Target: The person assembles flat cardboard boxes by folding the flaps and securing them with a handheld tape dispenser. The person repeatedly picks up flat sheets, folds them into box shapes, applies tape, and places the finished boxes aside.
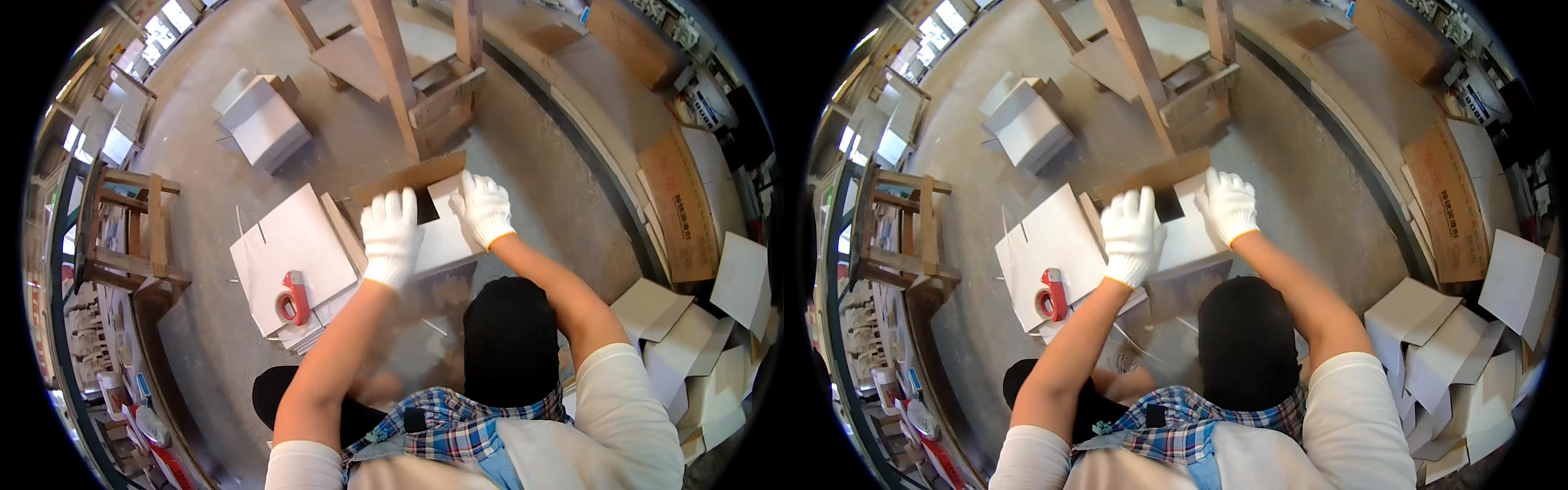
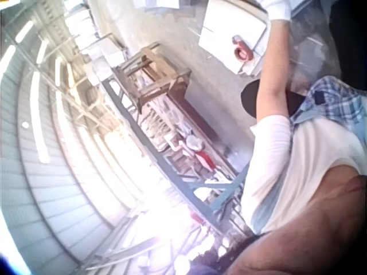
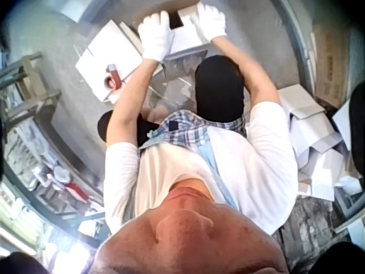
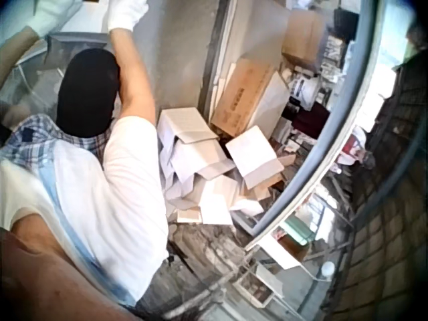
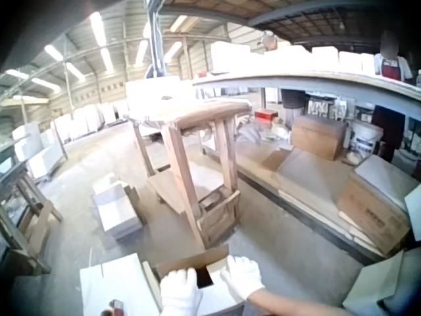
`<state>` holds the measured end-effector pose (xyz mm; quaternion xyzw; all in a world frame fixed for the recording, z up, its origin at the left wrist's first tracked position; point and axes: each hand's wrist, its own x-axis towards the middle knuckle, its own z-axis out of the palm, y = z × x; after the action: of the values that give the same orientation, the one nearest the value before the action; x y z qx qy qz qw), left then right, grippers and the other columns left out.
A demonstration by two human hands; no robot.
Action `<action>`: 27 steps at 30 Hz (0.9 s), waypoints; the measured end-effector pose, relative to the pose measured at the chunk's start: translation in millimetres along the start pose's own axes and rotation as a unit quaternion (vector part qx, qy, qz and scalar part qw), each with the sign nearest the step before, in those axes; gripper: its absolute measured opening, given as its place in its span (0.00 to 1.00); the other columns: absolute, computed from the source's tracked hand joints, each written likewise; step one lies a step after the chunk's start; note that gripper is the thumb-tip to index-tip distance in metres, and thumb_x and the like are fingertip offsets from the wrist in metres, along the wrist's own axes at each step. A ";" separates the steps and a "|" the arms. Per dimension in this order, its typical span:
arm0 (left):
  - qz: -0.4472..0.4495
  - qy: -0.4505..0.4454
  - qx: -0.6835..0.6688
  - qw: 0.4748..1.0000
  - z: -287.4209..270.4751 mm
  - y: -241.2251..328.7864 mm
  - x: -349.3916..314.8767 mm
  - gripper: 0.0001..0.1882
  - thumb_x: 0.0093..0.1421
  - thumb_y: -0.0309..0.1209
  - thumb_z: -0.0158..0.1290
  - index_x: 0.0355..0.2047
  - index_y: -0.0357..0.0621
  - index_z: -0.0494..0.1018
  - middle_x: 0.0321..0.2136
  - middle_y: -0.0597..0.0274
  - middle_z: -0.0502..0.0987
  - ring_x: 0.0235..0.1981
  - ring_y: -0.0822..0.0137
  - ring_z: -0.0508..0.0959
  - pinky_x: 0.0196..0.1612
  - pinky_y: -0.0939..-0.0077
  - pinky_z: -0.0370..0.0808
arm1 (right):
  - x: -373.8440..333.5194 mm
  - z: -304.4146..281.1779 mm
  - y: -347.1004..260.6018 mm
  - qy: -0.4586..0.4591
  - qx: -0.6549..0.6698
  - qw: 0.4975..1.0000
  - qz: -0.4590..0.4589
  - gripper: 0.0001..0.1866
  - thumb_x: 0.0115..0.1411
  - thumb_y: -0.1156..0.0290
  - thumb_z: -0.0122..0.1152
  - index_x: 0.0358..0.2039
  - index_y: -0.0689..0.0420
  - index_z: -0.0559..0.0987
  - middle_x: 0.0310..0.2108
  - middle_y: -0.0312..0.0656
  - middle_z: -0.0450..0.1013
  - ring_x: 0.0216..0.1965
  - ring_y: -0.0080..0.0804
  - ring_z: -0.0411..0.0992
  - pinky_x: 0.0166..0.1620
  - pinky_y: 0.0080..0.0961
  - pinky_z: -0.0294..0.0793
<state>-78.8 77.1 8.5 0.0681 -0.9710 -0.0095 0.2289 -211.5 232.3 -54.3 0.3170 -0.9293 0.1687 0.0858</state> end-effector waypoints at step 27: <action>0.004 -0.146 -0.054 0.988 31.5 27.6 -10.1 0.40 0.53 0.47 0.60 0.58 0.29 0.64 0.57 0.40 0.66 0.60 0.42 0.63 0.60 0.43 0.58 | -16.8 15.4 17.1 0.107 0.332 0.928 0.135 0.27 0.70 0.54 0.48 0.63 0.58 0.68 0.51 0.54 0.76 0.53 0.51 0.74 0.57 0.38 0.71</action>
<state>-87.4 105.5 -22.8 0.0493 -0.9923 -0.0711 0.0883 -209.7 248.7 -77.5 0.1787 -0.8398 0.5101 0.0510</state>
